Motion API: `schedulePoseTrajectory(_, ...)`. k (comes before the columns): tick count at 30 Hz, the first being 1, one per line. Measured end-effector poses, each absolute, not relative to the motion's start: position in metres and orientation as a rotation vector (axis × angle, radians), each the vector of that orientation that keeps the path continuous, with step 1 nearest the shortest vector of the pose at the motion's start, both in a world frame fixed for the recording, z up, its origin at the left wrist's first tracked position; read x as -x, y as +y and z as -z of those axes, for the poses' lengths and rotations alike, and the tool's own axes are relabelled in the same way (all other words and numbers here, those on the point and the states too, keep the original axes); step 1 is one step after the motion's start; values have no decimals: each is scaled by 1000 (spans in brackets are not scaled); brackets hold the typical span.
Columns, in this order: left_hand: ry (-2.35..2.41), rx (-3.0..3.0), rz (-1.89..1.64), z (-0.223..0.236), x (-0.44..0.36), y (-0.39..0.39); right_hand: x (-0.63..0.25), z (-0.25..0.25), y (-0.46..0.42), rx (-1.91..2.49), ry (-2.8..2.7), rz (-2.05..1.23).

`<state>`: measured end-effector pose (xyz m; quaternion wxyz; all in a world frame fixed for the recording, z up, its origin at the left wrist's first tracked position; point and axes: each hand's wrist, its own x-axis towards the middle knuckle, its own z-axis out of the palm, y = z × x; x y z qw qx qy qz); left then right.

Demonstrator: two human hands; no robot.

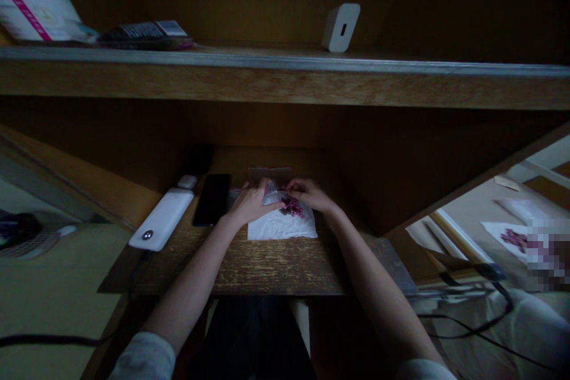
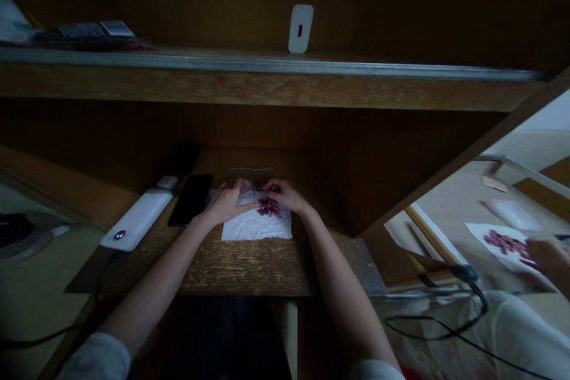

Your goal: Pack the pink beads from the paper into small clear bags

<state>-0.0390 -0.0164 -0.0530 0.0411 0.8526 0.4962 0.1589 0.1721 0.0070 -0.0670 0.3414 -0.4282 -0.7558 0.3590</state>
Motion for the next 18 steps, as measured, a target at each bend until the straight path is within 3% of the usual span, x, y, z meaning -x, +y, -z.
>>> schedulePoseTrajectory(11,1416,-2614,-546,55,38,-14,-150,60,-5,948,-1844,-1106)
schedulePoseTrajectory(18,1466,-2612,-516,55,39,-16,-171,57,0,1063,-1925,-948)
